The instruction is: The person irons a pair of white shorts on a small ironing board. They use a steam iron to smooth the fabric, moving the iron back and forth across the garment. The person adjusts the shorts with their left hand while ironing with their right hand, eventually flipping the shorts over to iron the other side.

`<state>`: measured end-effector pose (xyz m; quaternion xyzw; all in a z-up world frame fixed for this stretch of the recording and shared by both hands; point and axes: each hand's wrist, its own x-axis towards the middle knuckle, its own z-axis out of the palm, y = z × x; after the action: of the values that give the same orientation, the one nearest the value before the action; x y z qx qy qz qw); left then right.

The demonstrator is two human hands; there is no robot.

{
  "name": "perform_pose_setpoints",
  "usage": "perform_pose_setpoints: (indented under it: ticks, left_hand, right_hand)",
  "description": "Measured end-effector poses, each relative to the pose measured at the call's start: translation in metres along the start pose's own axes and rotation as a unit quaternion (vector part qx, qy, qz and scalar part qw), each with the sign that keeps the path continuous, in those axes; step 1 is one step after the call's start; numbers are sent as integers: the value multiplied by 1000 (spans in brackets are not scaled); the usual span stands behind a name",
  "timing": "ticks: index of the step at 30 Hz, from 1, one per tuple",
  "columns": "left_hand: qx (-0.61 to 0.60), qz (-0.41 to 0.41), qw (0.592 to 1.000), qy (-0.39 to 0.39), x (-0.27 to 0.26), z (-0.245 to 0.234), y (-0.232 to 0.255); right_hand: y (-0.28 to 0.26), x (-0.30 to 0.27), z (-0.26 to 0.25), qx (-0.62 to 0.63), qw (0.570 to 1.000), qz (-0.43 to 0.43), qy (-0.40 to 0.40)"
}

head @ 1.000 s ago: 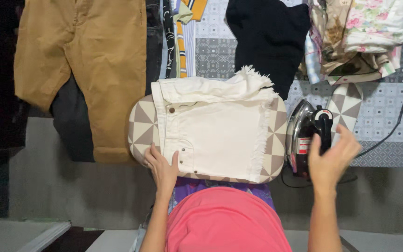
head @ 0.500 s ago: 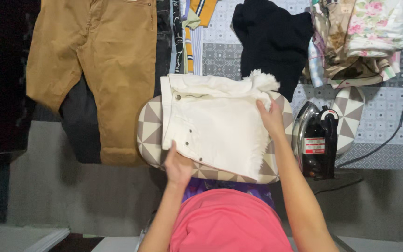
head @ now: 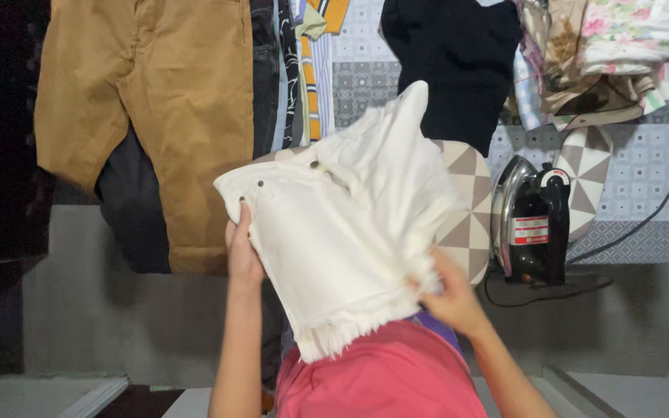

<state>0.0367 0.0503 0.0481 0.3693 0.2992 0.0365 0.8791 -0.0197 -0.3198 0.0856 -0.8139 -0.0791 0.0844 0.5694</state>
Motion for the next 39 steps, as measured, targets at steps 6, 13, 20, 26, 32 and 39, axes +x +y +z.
perform_pose_setpoints:
  ticks: [6,13,20,26,32,39]
  left_hand:
    - [176,-127,976,1,-24,-67,-14]
    - [189,-65,980,10,-29,-85,-33]
    - [401,118,906,65,-64,-72,-23]
    - [488,249,832,89,-56,-42,34]
    - [565,214,781,157,-12,-44,76]
    - [586,255,765,73,37,-106,15]
  right_hand:
    - [0,25,-57,-150,950,221,-161]
    - [88,218,-51,-234,951,-190,70]
    - [52,249,-39,-13,997,-71,-2]
    - [-49,163,-96,-215,972,-67,63]
    - [-25,98,-88,-46,988,38,145]
    - [85,55,-36,-174,962,171,126]
